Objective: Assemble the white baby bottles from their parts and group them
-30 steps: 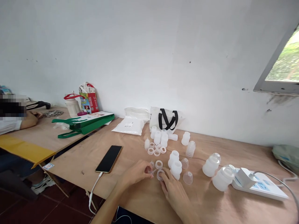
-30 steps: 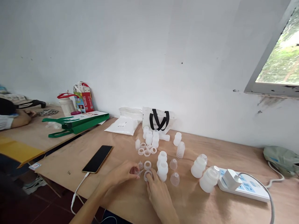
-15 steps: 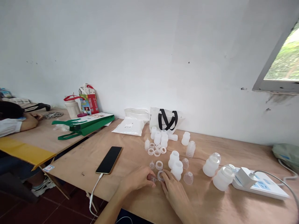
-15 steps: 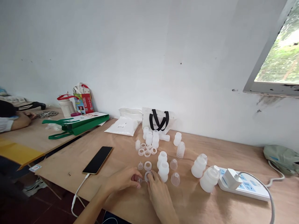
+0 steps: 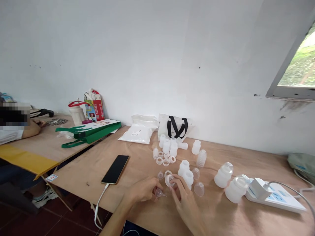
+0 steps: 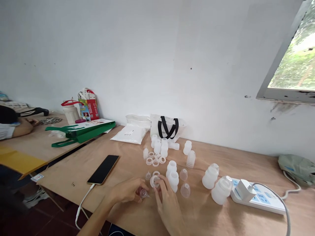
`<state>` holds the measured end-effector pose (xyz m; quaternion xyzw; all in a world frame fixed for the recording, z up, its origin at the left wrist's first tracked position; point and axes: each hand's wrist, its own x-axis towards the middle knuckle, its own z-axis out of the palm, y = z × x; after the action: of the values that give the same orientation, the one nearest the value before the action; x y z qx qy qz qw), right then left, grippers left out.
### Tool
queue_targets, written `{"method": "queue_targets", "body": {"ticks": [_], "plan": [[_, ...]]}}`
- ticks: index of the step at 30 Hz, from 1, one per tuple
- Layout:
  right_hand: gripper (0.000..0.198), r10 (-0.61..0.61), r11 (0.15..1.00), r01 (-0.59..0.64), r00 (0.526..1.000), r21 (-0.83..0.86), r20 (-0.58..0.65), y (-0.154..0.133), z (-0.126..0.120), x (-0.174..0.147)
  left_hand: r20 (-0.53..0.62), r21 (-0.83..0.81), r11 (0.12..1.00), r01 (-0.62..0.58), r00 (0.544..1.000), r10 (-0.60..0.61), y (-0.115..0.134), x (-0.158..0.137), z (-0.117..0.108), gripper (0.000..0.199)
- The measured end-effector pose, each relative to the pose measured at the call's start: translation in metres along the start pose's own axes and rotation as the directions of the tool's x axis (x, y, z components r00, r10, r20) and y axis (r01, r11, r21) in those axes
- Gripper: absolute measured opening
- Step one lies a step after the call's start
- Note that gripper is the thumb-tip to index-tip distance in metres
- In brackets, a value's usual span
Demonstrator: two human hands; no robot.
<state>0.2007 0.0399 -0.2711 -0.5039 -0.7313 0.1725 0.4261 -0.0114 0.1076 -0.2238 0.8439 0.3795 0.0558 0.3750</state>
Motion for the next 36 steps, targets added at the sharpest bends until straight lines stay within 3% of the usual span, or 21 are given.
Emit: {"method": "queue_targets", "body": {"ticks": [4,12,20,26,32,36], "plan": [[0.024,0.035,0.998,-0.038,0.997,0.040,0.071,-0.002,-0.002,0.000,-0.038,-0.029,0.999,-0.020,0.999,0.019,0.012,0.001,-0.002,0.020],[0.040,0.154,0.950,-0.167,0.986,0.262,0.069,-0.012,-0.009,0.002,-0.191,-0.198,0.966,-0.163,0.974,0.126,0.034,-0.005,-0.010,0.019],[0.066,0.312,0.778,-0.336,0.940,0.530,0.138,-0.019,-0.015,0.007,-0.308,-0.426,0.883,-0.195,0.949,0.061,0.037,0.004,0.000,0.034],[0.068,0.290,0.748,-0.301,0.950,0.591,0.116,-0.020,-0.017,0.009,-0.409,-0.561,0.796,-0.227,0.912,-0.028,0.032,0.012,0.013,0.055],[0.072,0.242,0.656,-0.300,0.953,0.693,0.183,-0.020,-0.020,0.010,-0.483,-0.447,0.864,-0.233,0.875,-0.014,0.032,0.016,0.017,0.049],[0.070,0.217,0.599,-0.314,0.949,0.737,0.228,-0.018,-0.022,0.011,-0.506,-0.453,0.847,-0.276,0.863,0.010,0.031,0.020,0.020,0.050]]}}
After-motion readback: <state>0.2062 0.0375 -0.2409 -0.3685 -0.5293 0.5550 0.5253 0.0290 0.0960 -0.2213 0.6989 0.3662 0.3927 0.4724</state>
